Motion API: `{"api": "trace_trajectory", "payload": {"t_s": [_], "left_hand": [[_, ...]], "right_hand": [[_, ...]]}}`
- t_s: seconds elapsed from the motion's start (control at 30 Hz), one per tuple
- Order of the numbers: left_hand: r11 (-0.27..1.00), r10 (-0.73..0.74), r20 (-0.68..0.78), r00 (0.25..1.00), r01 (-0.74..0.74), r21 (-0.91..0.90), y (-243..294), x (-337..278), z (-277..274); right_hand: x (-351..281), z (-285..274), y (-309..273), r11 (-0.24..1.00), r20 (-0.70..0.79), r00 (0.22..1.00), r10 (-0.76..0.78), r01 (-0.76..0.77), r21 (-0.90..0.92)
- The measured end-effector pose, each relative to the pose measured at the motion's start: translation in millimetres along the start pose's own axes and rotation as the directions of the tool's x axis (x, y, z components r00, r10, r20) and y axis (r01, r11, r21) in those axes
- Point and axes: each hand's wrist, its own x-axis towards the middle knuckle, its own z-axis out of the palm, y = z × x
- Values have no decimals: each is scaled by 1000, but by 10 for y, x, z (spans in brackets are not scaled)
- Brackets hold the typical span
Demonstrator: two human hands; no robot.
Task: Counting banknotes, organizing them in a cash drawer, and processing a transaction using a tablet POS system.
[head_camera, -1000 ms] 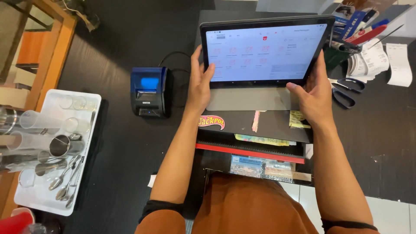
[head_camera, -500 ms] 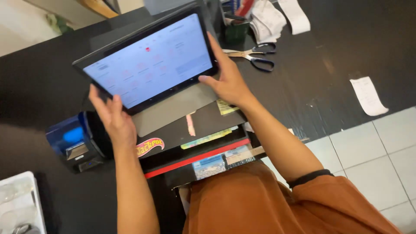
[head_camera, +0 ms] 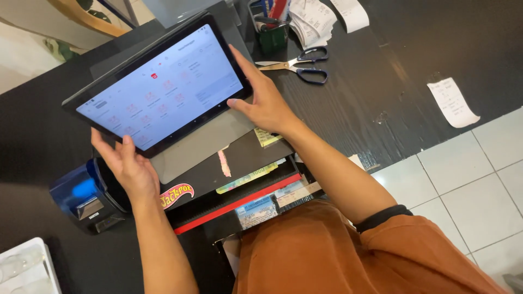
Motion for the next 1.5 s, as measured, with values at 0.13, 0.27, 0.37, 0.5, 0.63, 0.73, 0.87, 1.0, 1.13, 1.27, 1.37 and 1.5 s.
{"api": "trace_trajectory", "payload": {"t_s": [0.13, 0.27, 0.37, 0.5, 0.63, 0.73, 0.87, 1.0, 1.13, 1.27, 1.37, 1.5], "left_hand": [[999, -34, -28, 999, 34, -3, -135, -19, -99], [1000, 9, -15, 1000, -10, -12, -144, -16, -77], [998, -48, -60, 997, 50, 25, -135, -27, -87], [999, 16, -20, 1000, -15, 34, -86, -8, -57], [999, 38, 16, 999, -38, 38, -10, 3, -22], [998, 22, 10, 1000, -22, 60, 24, 1, -11], [997, 48, 16, 999, -49, 59, 12, 0, -3], [999, -10, -77, 997, 14, 53, -396, -11, -188], [998, -9, -97, 995, 15, 63, -510, 5, -271], [966, 40, -143, 989, -2, 258, -448, 73, -250], [996, -76, -127, 989, 81, 35, -142, -43, -45], [981, -194, -77, 978, 194, -16, 70, 6, -51]], "right_hand": [[4, -5, -38, 999, 0, 999, 35, -35, -1], [-2, -8, -26, 999, -4, 999, 36, -36, -5], [-1, 0, -32, 999, 0, 999, 47, -47, -11], [3, 3, -14, 1000, -4, 1000, 13, -13, -6], [0, 10, -4, 1000, 0, 1000, -8, 8, 18], [6, 13, 18, 999, 2, 1000, -11, 11, 37], [-4, 11, -6, 999, 9, 999, 34, -34, 36], [2, -5, 136, 998, -7, 1000, -30, 30, 58], [36, 29, 288, 997, 22, 999, -41, 39, 62], [136, 102, 420, 944, 61, 986, -155, 129, 303], [42, 79, 500, 973, 53, 990, -128, 116, 199], [37, 133, -119, 990, 49, 997, 62, -68, 121]]}}
